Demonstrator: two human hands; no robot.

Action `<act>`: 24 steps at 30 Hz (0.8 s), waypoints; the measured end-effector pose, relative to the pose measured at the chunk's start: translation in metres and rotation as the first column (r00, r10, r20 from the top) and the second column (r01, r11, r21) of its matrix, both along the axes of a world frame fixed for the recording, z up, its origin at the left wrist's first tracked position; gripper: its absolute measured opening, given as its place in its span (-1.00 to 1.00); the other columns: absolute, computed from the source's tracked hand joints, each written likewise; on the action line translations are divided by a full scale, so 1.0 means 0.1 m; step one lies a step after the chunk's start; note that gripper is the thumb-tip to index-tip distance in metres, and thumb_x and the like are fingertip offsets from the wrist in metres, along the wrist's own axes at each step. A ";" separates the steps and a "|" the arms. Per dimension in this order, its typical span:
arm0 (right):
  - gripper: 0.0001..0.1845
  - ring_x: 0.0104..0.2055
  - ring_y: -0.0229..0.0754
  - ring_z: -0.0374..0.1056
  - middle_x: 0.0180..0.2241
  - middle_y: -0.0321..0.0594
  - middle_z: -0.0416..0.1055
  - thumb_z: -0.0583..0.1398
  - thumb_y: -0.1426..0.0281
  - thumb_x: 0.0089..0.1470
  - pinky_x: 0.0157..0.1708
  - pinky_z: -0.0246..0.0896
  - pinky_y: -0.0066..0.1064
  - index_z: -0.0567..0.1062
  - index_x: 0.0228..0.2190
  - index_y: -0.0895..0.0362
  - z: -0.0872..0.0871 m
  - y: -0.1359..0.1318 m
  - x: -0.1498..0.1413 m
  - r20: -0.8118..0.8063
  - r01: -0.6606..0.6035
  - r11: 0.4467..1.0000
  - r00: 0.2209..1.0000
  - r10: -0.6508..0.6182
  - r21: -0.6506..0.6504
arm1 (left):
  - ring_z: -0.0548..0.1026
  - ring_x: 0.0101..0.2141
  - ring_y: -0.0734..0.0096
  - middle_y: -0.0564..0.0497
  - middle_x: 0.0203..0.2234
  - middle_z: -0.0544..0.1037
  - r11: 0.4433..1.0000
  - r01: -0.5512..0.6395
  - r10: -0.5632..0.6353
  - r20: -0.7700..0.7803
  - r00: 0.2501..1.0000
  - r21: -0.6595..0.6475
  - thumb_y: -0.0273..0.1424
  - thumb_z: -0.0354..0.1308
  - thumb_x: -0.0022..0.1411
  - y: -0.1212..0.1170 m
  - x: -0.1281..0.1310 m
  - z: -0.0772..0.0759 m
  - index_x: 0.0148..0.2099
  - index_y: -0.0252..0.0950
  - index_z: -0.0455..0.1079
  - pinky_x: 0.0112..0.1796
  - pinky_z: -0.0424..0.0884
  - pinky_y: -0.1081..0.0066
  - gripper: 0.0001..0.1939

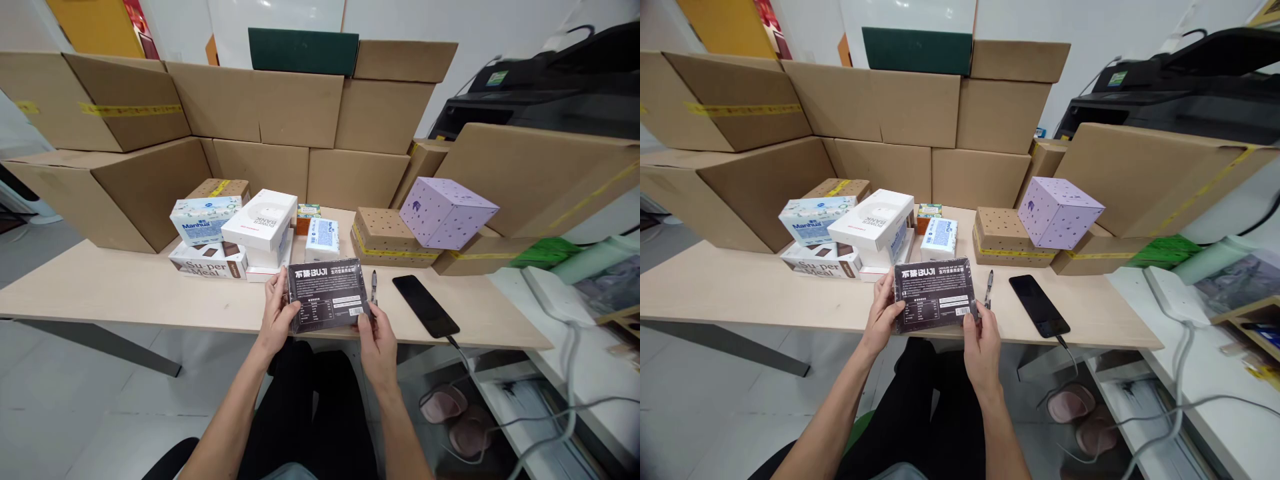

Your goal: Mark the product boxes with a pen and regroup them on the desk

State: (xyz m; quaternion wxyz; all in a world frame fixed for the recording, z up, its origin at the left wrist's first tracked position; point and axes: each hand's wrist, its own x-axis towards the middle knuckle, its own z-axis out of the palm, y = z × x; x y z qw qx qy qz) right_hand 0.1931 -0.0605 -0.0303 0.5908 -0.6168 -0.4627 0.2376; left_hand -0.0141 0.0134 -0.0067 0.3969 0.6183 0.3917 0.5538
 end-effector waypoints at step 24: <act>-0.48 -0.18 -0.17 0.35 -0.02 -0.10 0.35 0.19 0.25 0.20 -0.23 0.37 -0.30 0.38 0.19 -0.02 0.11 -0.19 0.09 0.154 -0.023 0.991 0.988 0.002 0.131 | 0.09 0.33 0.09 -0.07 0.25 0.26 0.997 0.062 -0.062 -0.005 0.998 0.043 -0.09 0.06 0.35 0.03 -0.04 0.05 0.21 -0.08 0.41 0.29 0.09 0.11 -0.55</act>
